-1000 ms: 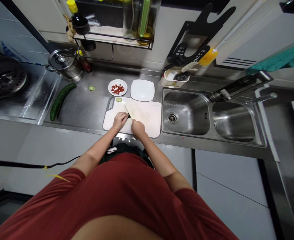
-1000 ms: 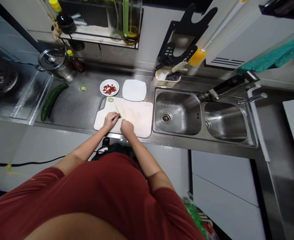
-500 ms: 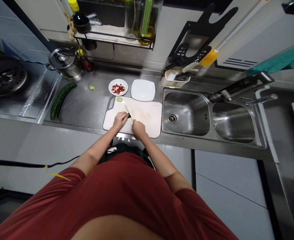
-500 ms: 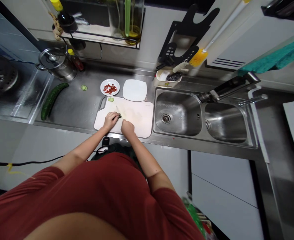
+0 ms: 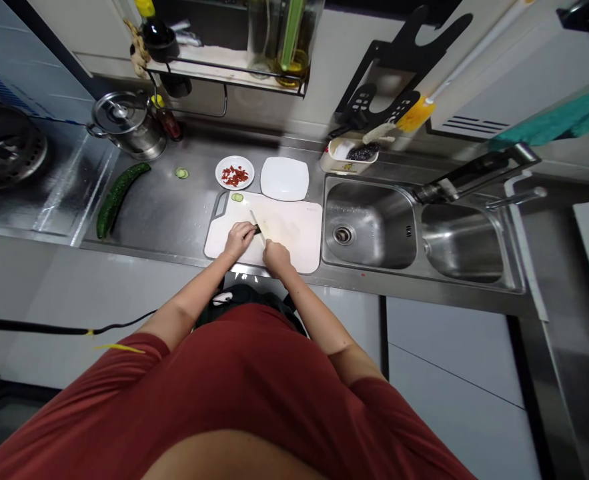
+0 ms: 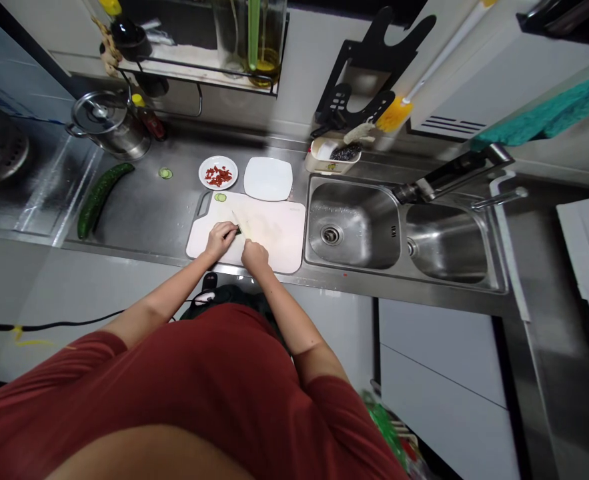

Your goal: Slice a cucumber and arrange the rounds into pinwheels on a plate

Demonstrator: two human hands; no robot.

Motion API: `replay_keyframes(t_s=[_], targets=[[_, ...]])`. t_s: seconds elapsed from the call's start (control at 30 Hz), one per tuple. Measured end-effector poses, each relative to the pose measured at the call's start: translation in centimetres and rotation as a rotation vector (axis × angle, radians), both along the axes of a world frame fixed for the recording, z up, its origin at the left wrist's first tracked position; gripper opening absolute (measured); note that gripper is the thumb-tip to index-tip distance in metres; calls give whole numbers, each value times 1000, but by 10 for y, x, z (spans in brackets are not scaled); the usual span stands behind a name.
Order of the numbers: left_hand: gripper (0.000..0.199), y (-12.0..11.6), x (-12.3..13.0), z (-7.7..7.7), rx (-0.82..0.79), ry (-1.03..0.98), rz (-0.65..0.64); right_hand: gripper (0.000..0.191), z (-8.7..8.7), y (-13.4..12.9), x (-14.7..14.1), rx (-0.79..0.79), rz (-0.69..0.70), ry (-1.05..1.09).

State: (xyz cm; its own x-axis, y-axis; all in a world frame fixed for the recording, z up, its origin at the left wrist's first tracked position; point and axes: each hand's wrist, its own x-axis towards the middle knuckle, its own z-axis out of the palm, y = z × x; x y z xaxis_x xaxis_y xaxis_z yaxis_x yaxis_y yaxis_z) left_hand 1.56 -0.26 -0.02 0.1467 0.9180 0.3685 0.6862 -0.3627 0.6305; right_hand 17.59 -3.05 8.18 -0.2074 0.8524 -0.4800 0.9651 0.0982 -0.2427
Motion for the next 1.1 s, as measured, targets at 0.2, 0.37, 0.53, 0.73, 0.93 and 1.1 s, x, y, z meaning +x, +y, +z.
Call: replay_keyframes(t_s=[0.2, 0.37, 0.53, 0.73, 0.93, 1.1], targets=[[21, 1, -1, -1, 1, -2, -11, 27, -1, 15, -9, 2, -3, 15], [21, 1, 0, -1, -1, -3, -1, 28, 1, 12, -6, -1, -5, 7], [21, 0, 1, -1, -8, -1, 2, 28, -1, -2, 3, -9, 1, -15], [22, 1, 0, -2, -10, 2, -6, 27, -3, 9, -5, -14, -5, -3], [21, 1, 0, -1, -6, -1, -4, 28, -2, 9, -4, -13, -9, -4], [22, 1, 1, 0, -16, -12, -5, 27, -5, -2, 2, 0, -5, -8]])
